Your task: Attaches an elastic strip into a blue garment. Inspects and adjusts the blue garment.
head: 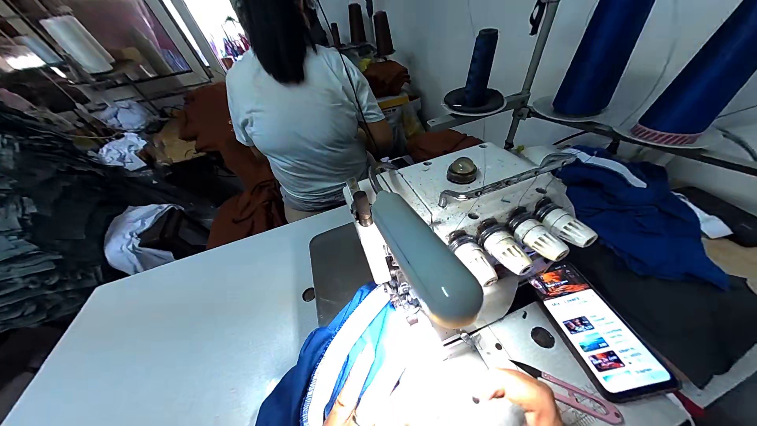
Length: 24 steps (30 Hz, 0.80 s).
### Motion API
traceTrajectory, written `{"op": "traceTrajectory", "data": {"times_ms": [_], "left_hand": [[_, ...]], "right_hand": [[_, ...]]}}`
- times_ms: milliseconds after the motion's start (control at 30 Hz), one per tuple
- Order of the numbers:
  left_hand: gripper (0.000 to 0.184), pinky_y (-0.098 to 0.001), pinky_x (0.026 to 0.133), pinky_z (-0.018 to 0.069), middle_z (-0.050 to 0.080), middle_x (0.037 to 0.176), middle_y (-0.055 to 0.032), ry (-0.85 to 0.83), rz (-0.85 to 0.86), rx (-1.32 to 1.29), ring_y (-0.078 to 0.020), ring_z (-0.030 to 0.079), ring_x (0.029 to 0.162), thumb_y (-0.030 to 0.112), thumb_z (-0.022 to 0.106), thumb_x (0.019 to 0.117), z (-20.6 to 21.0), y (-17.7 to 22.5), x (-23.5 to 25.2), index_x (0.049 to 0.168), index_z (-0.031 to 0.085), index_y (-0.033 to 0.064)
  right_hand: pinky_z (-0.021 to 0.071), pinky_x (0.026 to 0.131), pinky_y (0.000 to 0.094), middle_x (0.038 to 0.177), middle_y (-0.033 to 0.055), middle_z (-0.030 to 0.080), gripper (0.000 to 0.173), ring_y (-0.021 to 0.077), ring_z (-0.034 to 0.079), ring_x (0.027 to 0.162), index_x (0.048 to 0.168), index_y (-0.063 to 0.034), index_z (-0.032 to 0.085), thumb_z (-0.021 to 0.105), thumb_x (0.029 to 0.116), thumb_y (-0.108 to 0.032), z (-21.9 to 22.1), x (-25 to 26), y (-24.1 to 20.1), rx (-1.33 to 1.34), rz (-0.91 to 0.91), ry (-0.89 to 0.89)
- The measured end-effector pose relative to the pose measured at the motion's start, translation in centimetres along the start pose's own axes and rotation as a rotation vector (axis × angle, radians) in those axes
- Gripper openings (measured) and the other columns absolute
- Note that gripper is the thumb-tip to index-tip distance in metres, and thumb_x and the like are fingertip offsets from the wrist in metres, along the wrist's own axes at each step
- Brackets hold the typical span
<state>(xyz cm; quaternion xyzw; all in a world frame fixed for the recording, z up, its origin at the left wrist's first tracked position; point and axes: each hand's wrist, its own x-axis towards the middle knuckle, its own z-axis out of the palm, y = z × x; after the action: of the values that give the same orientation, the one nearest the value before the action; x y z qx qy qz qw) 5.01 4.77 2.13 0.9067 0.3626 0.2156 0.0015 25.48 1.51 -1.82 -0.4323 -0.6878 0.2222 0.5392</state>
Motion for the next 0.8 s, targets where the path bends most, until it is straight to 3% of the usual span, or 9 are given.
{"op": "traceTrajectory", "data": {"times_ms": [133, 300, 400, 600, 700, 800], "left_hand": [[0.027, -0.043, 0.113, 0.0383, 0.073, 0.127, -0.0095, 0.039, 0.026, 0.09, -0.026, 0.064, 0.124, 0.015, 0.059, 0.1004, -0.1, -0.4, 0.8, 0.123, 0.074, 0.0097], [0.027, -0.0461, 0.117, 0.0352, 0.073, 0.126, -0.0115, 0.022, 0.038, 0.039, -0.0283, 0.064, 0.125, 0.014, 0.059, 0.1004, -0.3, -0.5, 0.7, 0.122, 0.074, 0.0083], [0.026, -0.0463, 0.116, 0.0361, 0.073, 0.125, -0.0128, 0.031, 0.041, 0.014, -0.0281, 0.065, 0.124, 0.011, 0.058, 0.1003, -0.1, -0.3, 0.6, 0.12, 0.074, 0.005], [0.025, -0.0432, 0.113, 0.0397, 0.075, 0.12, -0.01, 0.049, 0.02, 0.029, -0.0265, 0.065, 0.123, 0.014, 0.059, 0.1, -0.4, -0.7, 1.2, 0.117, 0.076, 0.0098], [0.028, -0.0459, 0.11, 0.0424, 0.074, 0.119, -0.015, 0.014, 0.008, 0.009, -0.0317, 0.069, 0.115, 0.011, 0.06, 0.0981, -0.6, -0.3, 1.0, 0.121, 0.074, 0.004], [0.031, -0.0455, 0.105, 0.0461, 0.072, 0.123, -0.0179, 0.006, -0.034, -0.027, -0.0338, 0.069, 0.114, 0.01, 0.062, 0.0954, -0.3, 0.0, 0.7, 0.123, 0.073, 0.0008]], "right_hand": [[0.0318, 0.111, 0.0307, 0.115, 0.0058, 0.056, 0.01, 0.0091, 0.047, 0.123, 0.098, -0.0167, 0.069, 0.062, 0.102, -0.022, 0.6, 0.6, 0.6, 0.038, -0.017, 0.038], [0.0328, 0.106, 0.0276, 0.106, 0.003, 0.055, 0.01, 0.0053, 0.049, 0.113, 0.097, -0.0148, 0.067, 0.063, 0.1017, -0.023, 0.8, 0.7, 0.7, 0.082, 0.013, 0.05], [0.0341, 0.103, 0.0273, 0.102, 0.0045, 0.054, 0.01, 0.0068, 0.05, 0.107, 0.096, -0.0123, 0.067, 0.062, 0.1014, -0.02, 0.7, 0.9, 0.7, 0.094, 0.019, 0.034], [0.0331, 0.104, 0.0277, 0.105, 0.0047, 0.054, 0.012, 0.0078, 0.049, 0.111, 0.094, -0.0128, 0.072, 0.065, 0.0999, -0.019, 1.4, 1.9, 1.3, 0.083, -0.012, 0.034], [0.0345, 0.103, 0.0277, 0.102, 0.0055, 0.055, 0.012, 0.0091, 0.05, 0.109, 0.091, -0.0112, 0.073, 0.065, 0.099, -0.017, 1.7, 2.1, 1.6, 0.096, -0.005, 0.038], [0.0358, 0.103, 0.027, 0.101, 0.0062, 0.056, 0.011, 0.0099, 0.051, 0.109, 0.093, -0.0104, 0.074, 0.066, 0.0981, -0.015, 1.7, 2.3, 1.9, 0.106, 0.0, 0.034]]}}
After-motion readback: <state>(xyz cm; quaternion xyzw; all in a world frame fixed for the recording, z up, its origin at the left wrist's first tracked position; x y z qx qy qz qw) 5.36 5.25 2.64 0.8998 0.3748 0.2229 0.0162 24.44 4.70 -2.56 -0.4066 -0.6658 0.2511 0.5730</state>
